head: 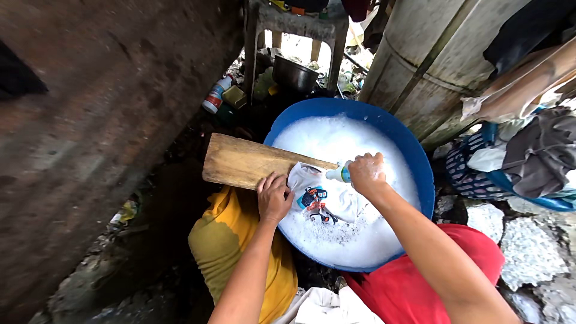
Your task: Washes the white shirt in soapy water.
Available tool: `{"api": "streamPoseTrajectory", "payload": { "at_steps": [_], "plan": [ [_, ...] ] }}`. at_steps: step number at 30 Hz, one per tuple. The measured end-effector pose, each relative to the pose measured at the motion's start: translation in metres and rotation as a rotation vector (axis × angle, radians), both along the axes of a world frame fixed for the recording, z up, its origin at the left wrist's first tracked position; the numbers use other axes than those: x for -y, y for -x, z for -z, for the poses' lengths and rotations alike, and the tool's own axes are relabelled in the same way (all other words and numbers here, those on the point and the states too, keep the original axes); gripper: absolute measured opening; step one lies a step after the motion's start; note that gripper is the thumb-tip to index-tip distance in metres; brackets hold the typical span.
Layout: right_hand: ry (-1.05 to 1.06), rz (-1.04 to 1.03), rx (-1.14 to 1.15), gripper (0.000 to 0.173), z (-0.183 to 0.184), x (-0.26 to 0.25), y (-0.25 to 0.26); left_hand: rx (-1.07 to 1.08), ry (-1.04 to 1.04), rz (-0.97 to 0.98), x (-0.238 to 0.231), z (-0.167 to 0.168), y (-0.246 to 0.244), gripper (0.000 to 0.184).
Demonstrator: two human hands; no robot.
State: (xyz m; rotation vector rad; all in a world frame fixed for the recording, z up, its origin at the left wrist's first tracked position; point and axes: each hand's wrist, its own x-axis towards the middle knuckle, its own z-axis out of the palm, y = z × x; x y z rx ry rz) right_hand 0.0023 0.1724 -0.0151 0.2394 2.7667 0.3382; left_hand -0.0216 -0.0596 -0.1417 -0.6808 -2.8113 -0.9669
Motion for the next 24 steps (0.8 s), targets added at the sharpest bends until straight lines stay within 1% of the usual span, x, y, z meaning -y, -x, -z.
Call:
{"api": "streamPoseTrajectory", "payload": {
  "at_steps": [7, 11, 18, 24],
  "plan": [
    [-0.022, 0.014, 0.03, 0.018, -0.002, -0.001, -0.001, 0.006, 0.01, 0.002, 0.0, -0.001, 0.0, 0.018],
    [-0.023, 0.015, 0.021, 0.02, -0.001, -0.003, -0.002, 0.007, 0.01, 0.004, 0.001, 0.0, 0.0, 0.018],
    [-0.023, -0.03, 0.079, 0.016, -0.007, 0.004, -0.01, -0.005, 0.016, 0.004, 0.001, 0.002, 0.0, 0.018],
    [-0.025, -0.052, 0.111, 0.02, -0.011, 0.003, -0.02, 0.014, 0.011, 0.006, 0.001, 0.001, 0.0, 0.018]
  ]
}}
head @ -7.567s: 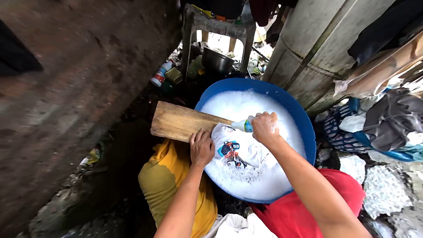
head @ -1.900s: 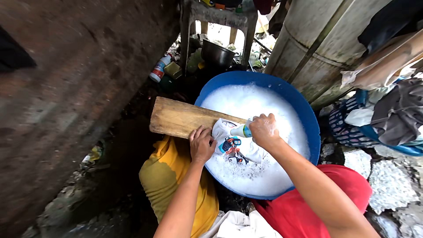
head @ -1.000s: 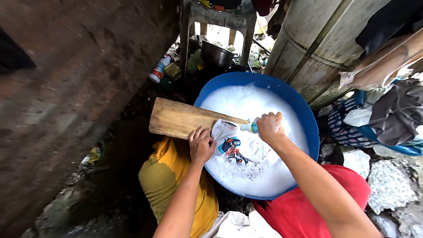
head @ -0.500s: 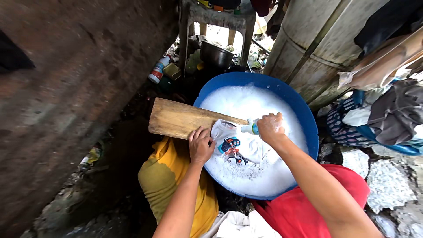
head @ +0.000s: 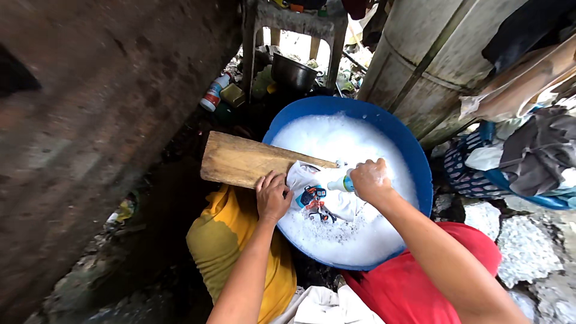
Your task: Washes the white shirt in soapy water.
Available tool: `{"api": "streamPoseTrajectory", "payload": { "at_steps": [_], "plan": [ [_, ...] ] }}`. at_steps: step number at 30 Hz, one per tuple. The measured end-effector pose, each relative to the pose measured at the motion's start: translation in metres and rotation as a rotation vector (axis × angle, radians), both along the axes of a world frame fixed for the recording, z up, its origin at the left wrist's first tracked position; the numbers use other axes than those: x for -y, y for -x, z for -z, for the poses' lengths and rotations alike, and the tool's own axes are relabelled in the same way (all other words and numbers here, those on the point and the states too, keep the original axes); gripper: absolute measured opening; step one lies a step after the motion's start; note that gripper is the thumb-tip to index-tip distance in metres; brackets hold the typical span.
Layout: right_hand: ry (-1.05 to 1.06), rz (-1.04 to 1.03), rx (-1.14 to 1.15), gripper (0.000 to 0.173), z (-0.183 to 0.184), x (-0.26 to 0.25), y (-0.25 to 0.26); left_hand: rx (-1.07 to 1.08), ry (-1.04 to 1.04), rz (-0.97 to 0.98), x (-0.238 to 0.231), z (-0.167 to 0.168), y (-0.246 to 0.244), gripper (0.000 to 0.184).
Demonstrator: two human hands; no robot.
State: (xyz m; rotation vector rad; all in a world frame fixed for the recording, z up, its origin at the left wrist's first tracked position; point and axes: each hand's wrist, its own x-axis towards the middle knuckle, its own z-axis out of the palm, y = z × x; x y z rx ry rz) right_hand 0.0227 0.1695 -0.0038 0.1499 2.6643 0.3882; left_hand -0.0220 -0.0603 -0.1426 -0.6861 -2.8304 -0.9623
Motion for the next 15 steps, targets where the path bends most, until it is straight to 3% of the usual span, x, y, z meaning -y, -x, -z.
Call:
{"api": "streamPoseTrajectory", "payload": {
  "at_steps": [15],
  "plan": [
    [0.056, -0.033, 0.011, 0.02, 0.001, 0.002, -0.014, -0.002, 0.007, 0.002, 0.0, 0.0, 0.0, 0.018]
  ]
}}
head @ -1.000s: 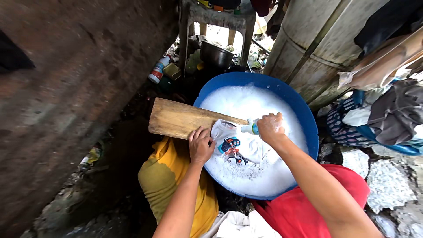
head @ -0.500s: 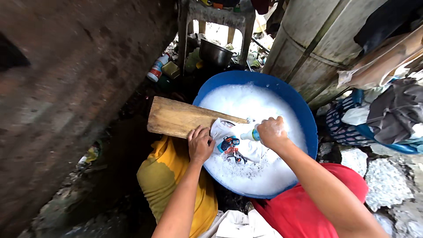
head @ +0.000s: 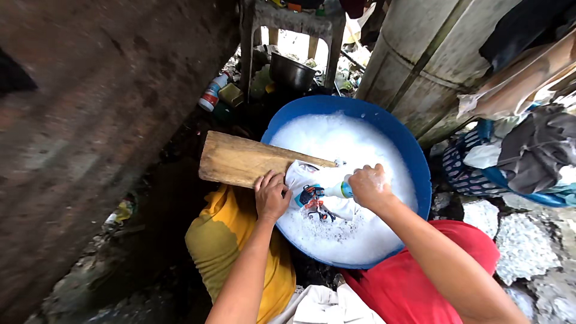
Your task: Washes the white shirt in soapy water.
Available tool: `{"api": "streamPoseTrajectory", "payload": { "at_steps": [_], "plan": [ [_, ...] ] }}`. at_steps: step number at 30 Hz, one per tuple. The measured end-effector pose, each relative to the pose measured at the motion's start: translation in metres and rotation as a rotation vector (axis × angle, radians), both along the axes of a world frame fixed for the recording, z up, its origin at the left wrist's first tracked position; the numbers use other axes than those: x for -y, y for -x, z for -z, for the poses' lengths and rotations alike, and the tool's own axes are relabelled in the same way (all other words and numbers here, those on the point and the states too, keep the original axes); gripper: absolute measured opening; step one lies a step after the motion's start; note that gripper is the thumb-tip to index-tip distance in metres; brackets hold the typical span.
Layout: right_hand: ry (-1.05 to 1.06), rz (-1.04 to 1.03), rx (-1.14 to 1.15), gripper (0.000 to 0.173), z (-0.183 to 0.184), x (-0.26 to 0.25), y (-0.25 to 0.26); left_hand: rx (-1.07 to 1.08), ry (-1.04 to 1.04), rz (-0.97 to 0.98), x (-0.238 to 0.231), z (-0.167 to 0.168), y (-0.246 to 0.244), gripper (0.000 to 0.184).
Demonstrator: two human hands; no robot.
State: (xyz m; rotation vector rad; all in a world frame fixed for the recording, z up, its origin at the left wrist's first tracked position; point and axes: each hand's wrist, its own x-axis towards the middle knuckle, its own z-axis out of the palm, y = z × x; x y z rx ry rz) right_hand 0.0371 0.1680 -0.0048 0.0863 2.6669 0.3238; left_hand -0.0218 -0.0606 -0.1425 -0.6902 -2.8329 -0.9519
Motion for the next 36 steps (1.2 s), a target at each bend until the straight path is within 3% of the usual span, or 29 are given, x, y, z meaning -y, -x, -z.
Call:
{"api": "streamPoseTrajectory", "payload": {
  "at_steps": [24, 36],
  "plan": [
    [0.029, -0.044, -0.064, 0.023, 0.007, 0.007, -0.004, -0.017, 0.004, -0.001, 0.0, 0.002, 0.0, 0.019],
    [0.016, 0.047, -0.009, 0.025, 0.021, -0.006, 0.003, 0.007, 0.003, -0.005, 0.0, -0.001, 0.0, 0.018]
  ]
}}
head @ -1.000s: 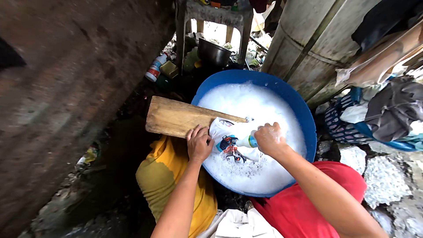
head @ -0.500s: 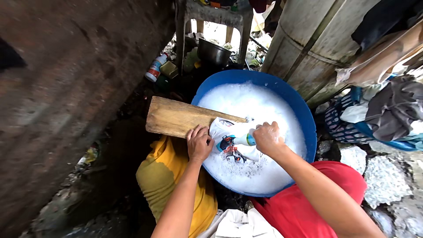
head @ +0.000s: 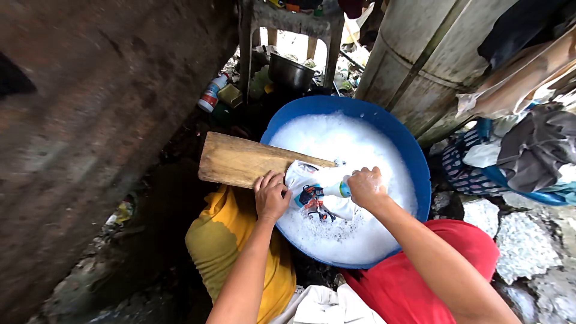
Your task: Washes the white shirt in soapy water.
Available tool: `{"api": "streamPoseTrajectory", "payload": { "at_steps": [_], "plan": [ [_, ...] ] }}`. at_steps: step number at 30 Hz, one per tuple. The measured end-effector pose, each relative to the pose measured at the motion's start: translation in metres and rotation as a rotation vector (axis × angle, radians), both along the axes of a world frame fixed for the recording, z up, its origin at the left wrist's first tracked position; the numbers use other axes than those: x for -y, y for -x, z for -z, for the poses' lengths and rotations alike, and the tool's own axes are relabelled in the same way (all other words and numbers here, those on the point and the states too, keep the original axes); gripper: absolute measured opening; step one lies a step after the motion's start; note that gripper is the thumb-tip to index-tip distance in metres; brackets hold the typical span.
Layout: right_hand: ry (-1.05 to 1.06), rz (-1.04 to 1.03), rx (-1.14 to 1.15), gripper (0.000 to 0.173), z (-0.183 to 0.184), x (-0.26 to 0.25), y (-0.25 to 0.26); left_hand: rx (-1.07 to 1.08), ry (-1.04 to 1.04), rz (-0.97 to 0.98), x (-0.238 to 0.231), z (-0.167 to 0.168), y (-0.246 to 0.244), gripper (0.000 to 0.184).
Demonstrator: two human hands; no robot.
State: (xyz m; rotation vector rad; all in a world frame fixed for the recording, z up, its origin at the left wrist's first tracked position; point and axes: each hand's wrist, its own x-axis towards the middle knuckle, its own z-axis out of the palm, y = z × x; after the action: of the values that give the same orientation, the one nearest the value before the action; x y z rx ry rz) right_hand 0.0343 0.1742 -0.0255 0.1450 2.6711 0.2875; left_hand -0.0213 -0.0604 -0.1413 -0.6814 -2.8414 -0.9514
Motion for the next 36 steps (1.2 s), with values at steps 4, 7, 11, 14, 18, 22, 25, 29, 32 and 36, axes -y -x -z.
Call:
{"api": "streamPoseTrajectory", "payload": {
  "at_steps": [4, 7, 11, 14, 18, 22, 25, 29, 32, 36],
  "plan": [
    [-0.037, 0.063, -0.001, 0.022, 0.011, -0.006, 0.001, 0.005, 0.002, 0.0, 0.0, 0.0, -0.001, 0.019],
    [-0.021, 0.079, -0.005, 0.022, 0.014, -0.01, -0.001, 0.001, -0.005, -0.002, 0.0, 0.0, 0.0, 0.018],
    [0.059, 0.035, 0.02, 0.027, 0.011, 0.0, -0.011, -0.006, -0.003, 0.002, 0.0, 0.001, 0.0, 0.019],
    [0.022, 0.037, 0.06, 0.026, 0.011, 0.002, -0.009, -0.003, 0.001, 0.0, 0.0, 0.003, 0.0, 0.019],
    [0.0, 0.054, 0.038, 0.022, 0.018, -0.005, -0.01, -0.003, 0.001, -0.001, -0.001, 0.001, 0.0, 0.019],
    [0.035, 0.042, 0.09, 0.024, 0.017, 0.003, -0.018, 0.0, 0.012, -0.002, -0.001, -0.002, -0.001, 0.019],
    [0.042, 0.055, 0.094, 0.023, 0.017, 0.001, -0.021, -0.022, 0.006, 0.0, -0.001, 0.0, 0.0, 0.018],
    [0.013, 0.116, 0.195, 0.021, 0.008, -0.014, -0.025, -0.03, 0.0, 0.005, -0.001, 0.001, 0.0, 0.019],
    [-0.018, 0.172, 0.28, 0.021, 0.003, -0.021, -0.036, -0.034, -0.001, 0.008, 0.0, 0.001, -0.001, 0.019],
    [0.004, 0.192, 0.192, 0.026, 0.008, -0.028, -0.05, -0.029, 0.008, 0.011, -0.001, 0.001, -0.002, 0.018]
  ]
}}
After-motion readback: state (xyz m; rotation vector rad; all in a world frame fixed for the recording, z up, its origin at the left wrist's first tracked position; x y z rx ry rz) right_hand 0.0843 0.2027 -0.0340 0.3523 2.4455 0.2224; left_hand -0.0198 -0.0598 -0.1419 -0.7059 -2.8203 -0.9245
